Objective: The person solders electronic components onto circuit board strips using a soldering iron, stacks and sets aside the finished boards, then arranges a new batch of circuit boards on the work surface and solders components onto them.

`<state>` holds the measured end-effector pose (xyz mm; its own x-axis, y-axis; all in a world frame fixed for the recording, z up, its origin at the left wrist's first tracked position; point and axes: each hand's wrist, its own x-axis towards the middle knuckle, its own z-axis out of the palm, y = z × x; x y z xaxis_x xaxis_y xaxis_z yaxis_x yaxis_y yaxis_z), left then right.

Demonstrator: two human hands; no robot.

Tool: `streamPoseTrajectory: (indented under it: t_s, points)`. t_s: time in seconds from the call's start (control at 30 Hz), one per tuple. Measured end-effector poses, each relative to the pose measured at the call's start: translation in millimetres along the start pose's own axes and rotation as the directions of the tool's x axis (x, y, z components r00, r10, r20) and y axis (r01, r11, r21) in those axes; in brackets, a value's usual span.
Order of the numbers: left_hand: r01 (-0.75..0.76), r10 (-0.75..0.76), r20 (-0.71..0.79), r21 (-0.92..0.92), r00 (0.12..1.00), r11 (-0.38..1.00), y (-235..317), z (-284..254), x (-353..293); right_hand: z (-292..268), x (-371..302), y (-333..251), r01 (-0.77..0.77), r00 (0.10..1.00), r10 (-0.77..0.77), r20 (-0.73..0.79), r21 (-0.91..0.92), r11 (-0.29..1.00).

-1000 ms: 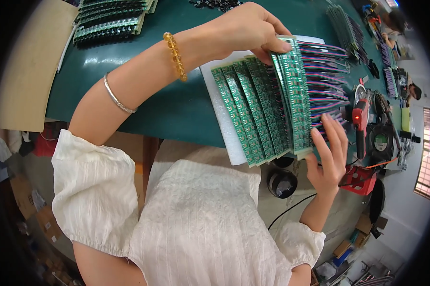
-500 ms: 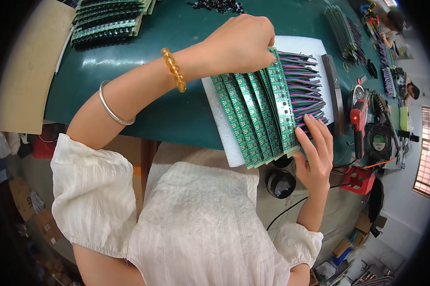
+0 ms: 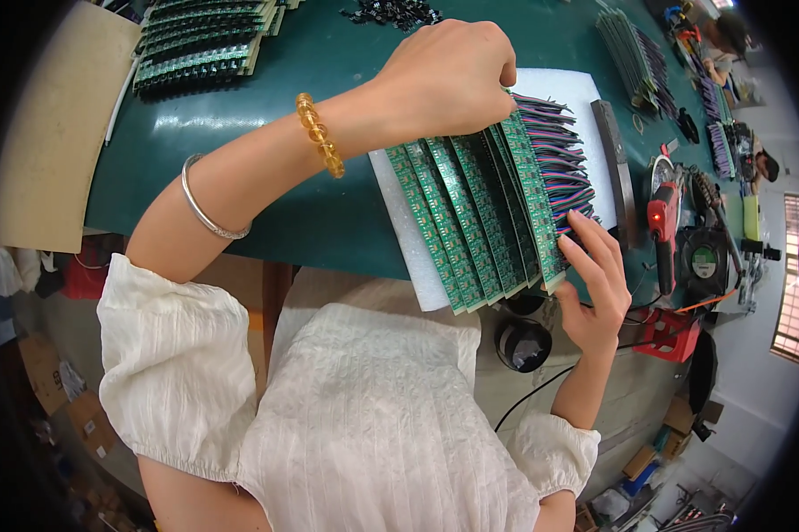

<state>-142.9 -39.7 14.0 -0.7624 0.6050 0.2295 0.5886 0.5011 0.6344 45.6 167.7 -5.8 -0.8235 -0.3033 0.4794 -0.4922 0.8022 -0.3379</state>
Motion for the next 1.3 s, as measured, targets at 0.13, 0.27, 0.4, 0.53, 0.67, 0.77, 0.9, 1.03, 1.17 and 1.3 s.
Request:
streamPoseTrajectory:
  t_s: [0.13, 0.27, 0.4, 0.53, 0.67, 0.77, 0.9, 1.03, 1.17, 1.3]
  points:
    - [-0.003, 0.003, -0.007, 0.035, 1.000, 0.999, 4, 0, -1, 0, -2, 0, -0.007, 1.000, 0.007, -0.006, -0.005, 1.000]
    - [0.013, -0.013, -0.007, 0.043, 1.000, 0.999, 9, -3, -1, 1, -2, 1, -0.007, 1.000, 0.008, -0.027, 0.020, 1.000]
    - [-0.001, 0.001, -0.005, -0.029, 1.000, 1.000, 4, -1, 2, 1, -2, 0, -0.018, 0.999, 0.018, -0.044, 0.020, 1.000]
    - [0.032, -0.030, 0.030, -0.050, 0.999, 0.998, -3, 1, 3, 2, -1, 0, -0.009, 0.998, 0.009, -0.059, 0.008, 1.000]
    - [0.040, -0.038, 0.045, -0.047, 0.998, 0.998, 0, -3, 6, 2, -2, 2, 0.009, 0.991, -0.015, -0.135, -0.043, 0.999]
    - [0.038, -0.035, 0.078, -0.040, 0.996, 0.998, -2, -7, 14, 5, -1, 4, 0.037, 0.981, -0.054, -0.184, -0.094, 0.995]
    - [0.172, -0.127, 0.226, -0.193, 0.966, 0.966, -5, -15, 23, 7, 1, 7, 0.033, 0.959, -0.071, -0.275, -0.141, 0.990]
    - [0.322, -0.221, 0.324, -0.301, 0.920, 0.898, -2, -19, 26, 8, 0, 12, 0.012, 0.928, -0.071, -0.365, -0.164, 0.986]
    - [0.356, -0.239, 0.363, -0.298, 0.901, 0.886, 9, -26, 27, 10, 6, 18, 0.017, 0.901, -0.110, -0.419, -0.219, 0.976]
    - [0.396, -0.249, 0.399, -0.345, 0.883, 0.851, 13, -29, 29, 6, 7, 20, 0.018, 0.876, -0.143, -0.460, -0.264, 0.964]
